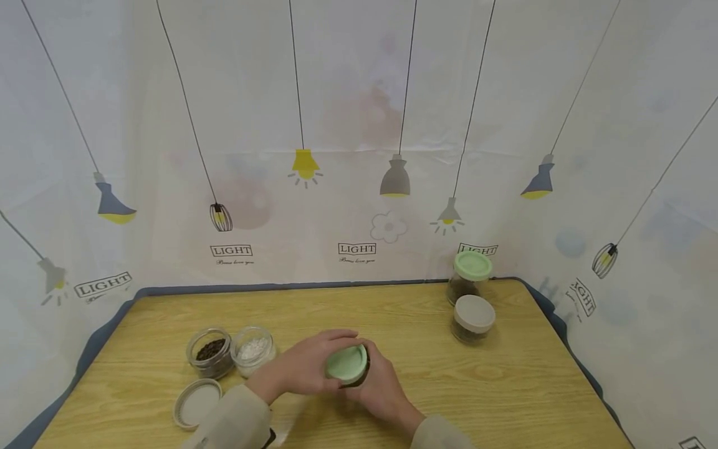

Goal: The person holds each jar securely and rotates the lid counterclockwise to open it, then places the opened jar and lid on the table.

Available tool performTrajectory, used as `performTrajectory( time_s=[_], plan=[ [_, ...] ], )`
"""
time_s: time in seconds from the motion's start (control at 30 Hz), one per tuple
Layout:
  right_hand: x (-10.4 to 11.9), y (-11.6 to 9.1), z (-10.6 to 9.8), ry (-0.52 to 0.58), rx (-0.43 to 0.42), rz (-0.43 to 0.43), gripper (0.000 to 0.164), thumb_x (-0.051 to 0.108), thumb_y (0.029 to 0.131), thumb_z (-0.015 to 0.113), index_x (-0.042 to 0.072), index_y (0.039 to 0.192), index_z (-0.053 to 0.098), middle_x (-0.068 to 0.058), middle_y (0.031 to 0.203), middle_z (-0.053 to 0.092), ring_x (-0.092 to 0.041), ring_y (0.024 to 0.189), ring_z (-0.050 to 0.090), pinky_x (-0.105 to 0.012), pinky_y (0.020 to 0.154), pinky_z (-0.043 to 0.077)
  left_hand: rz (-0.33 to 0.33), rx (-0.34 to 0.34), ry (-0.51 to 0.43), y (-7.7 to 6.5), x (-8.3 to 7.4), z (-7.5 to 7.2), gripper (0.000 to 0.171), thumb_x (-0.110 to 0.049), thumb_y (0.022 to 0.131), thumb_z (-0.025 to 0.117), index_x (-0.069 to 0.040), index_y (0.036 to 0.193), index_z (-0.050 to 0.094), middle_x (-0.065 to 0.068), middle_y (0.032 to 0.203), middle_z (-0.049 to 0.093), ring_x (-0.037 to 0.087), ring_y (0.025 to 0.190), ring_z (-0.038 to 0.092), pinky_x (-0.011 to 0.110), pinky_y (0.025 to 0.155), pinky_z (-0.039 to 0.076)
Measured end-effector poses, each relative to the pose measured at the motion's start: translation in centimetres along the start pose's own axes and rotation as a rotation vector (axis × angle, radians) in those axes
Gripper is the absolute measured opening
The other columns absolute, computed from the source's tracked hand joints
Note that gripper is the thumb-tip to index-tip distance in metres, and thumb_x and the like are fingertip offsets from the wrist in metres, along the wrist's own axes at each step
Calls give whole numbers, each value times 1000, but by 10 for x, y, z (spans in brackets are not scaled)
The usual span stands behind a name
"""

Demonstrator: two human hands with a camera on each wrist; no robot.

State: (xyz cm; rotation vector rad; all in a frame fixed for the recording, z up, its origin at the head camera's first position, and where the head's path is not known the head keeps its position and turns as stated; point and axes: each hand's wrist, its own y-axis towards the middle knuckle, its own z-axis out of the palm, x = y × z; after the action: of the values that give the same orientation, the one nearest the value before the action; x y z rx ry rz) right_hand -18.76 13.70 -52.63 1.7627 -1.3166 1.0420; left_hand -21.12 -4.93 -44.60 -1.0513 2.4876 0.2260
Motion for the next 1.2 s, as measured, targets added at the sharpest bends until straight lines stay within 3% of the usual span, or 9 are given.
performTrajectory(
  time_s=[0.23, 0.47, 0.57, 0.67, 0.73, 0.83, 1.03, 1.2],
  plan=[
    [1, 1, -1, 9, -15, -3, 97, 38, 68, 87, 10, 145, 35, -9, 140, 52, -25, 127, 53, -47, 104, 45, -58, -67, 84, 2, -2, 2, 71, -43, 78, 75, -22, 141, 51, -1, 143, 50, 18, 129, 49, 38, 102, 49],
    [-1, 3, 0, 17, -28, 14, 98, 39, 65, 89, 14, 144, 37, -6, 137, 54, -23, 120, 57, -43, 97, 51, -111, -221, 230, 6, -4, 15, 75, -66, 79, 64, -16, 135, 56, 1, 128, 56, 16, 114, 55, 34, 89, 54],
    [-2, 4, -1, 13, -33, 15, 97, 40, 66, 88, 15, 144, 37, -6, 137, 54, -23, 119, 58, -42, 96, 52, -151, -254, 284, 6, -5, 20, 80, -75, 78, 58, -17, 133, 55, -1, 125, 57, 15, 111, 55, 34, 90, 54],
    [-2, 3, -1, 0, -30, 10, 96, 42, 67, 87, 14, 144, 37, -7, 137, 55, -24, 119, 58, -42, 95, 53, -168, -244, 313, 6, -7, 21, 89, -80, 79, 50, -16, 141, 47, 1, 131, 55, 18, 119, 54, 37, 98, 50],
    [-2, 3, -2, 2, -28, 7, 96, 43, 68, 87, 13, 144, 37, -8, 136, 55, -24, 120, 58, -42, 95, 53, -154, -223, 309, 6, -7, 22, 94, -81, 81, 46, -16, 148, 38, 3, 140, 51, 21, 128, 51, 40, 105, 47],
    [-1, 2, -2, 0, -23, -13, 94, 42, 73, 84, 8, 145, 35, -11, 139, 53, -27, 123, 56, -45, 99, 51, -79, -201, 249, 4, -6, 20, 93, -76, 83, 48, -18, 153, 29, 4, 152, 41, 24, 137, 44, 44, 111, 41],
    [-1, 2, -1, -6, -15, -30, 90, 37, 74, 83, 8, 143, 35, -10, 138, 53, -25, 126, 54, -45, 105, 46, 103, -135, 174, 0, -2, 9, 78, -51, 83, 70, -25, 149, 38, 4, 156, 35, 25, 142, 39, 45, 112, 41],
    [1, 0, 0, -1, -2, -20, 87, 32, 72, 85, 9, 141, 37, -9, 134, 56, -23, 122, 56, -42, 100, 48, 130, -59, 181, 1, 0, 5, 76, -35, 80, 73, -27, 148, 40, 5, 155, 38, 25, 142, 40, 42, 112, 41]
  ],
)
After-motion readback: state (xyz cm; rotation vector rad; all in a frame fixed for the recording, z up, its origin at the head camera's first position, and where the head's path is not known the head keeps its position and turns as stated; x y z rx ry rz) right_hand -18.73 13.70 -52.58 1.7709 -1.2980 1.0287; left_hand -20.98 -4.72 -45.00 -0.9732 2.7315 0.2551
